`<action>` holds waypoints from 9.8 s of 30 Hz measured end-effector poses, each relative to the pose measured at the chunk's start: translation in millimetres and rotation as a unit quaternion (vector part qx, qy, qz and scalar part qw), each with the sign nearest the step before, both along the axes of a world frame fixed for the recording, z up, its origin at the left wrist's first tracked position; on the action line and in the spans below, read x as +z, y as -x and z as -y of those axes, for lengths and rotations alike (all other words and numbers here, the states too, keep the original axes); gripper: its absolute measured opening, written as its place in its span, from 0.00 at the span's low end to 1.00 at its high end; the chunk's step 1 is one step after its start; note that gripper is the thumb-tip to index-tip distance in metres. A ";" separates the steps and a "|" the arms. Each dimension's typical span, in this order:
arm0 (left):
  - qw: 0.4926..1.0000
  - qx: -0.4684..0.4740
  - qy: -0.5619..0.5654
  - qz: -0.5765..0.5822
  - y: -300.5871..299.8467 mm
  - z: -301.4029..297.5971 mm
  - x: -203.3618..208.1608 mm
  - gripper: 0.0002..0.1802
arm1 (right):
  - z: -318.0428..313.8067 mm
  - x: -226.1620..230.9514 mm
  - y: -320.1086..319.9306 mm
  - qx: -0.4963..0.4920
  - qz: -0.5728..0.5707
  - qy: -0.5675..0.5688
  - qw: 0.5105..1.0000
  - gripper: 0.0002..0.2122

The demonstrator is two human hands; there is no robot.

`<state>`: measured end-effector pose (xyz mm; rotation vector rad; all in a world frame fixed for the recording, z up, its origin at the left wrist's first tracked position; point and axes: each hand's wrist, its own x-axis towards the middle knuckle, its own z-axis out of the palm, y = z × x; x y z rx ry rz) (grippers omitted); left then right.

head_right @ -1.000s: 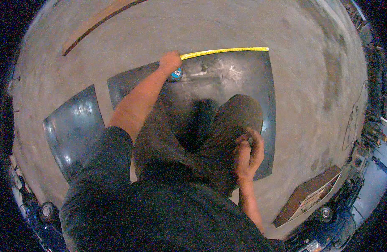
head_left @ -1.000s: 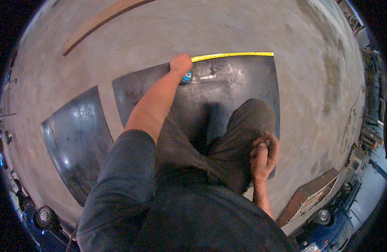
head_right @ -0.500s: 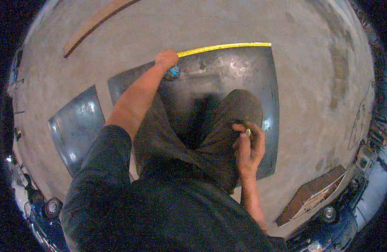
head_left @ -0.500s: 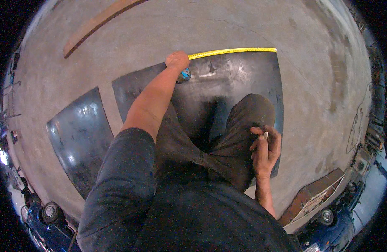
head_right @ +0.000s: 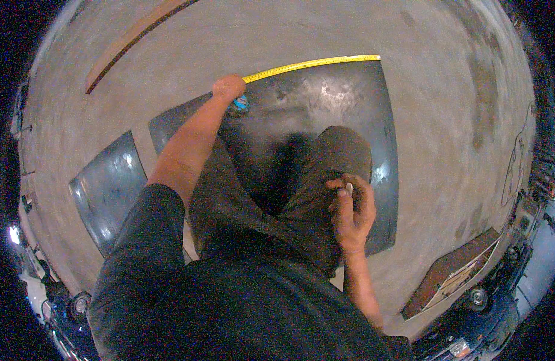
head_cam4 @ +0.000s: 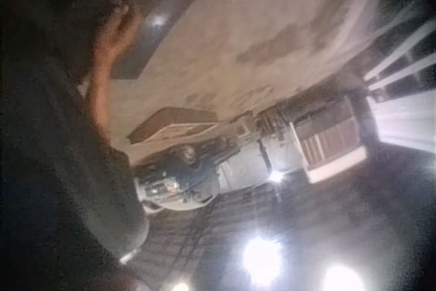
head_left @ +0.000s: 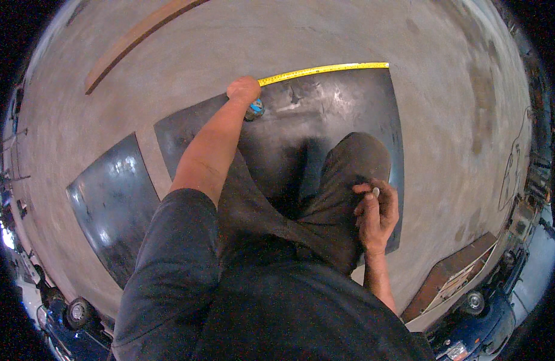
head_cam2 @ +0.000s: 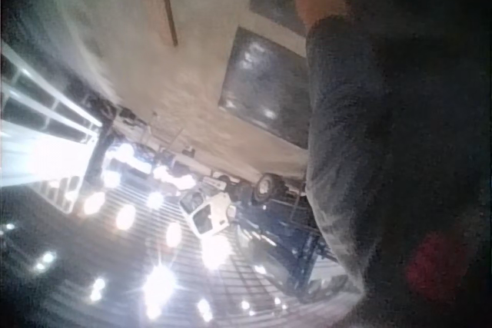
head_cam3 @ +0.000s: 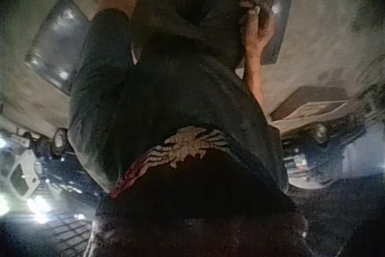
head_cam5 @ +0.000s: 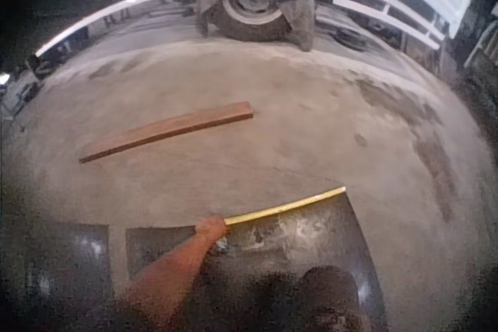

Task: The person uses a tape measure to measure the wheel well area of a white car and then measures a large metal sheet on the floor. The person marks the metal sheet with a pencil at measured intervals.

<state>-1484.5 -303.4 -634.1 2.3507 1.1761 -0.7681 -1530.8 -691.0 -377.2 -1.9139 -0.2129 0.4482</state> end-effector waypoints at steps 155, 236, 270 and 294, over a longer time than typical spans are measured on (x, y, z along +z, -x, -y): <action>0.973 -0.157 0.046 0.166 14.5 -15.2 -34.9 0.20 | -157.0 -102.3 -136.0 0.184 -0.085 -0.004 0.979 0.13; 0.989 0.072 -0.128 -0.008 336.5 -177.1 1.6 0.17 | -227.7 -260.1 -196.4 0.401 0.037 0.215 0.890 0.11; 0.971 -0.101 0.077 0.202 133.2 -30.4 162.6 0.19 | -170.1 -65.2 -71.3 0.651 0.065 0.299 0.695 0.21; 0.966 -0.225 0.085 0.096 27.1 -45.9 74.5 0.23 | -201.0 6.4 -61.5 0.532 0.077 0.219 0.814 0.18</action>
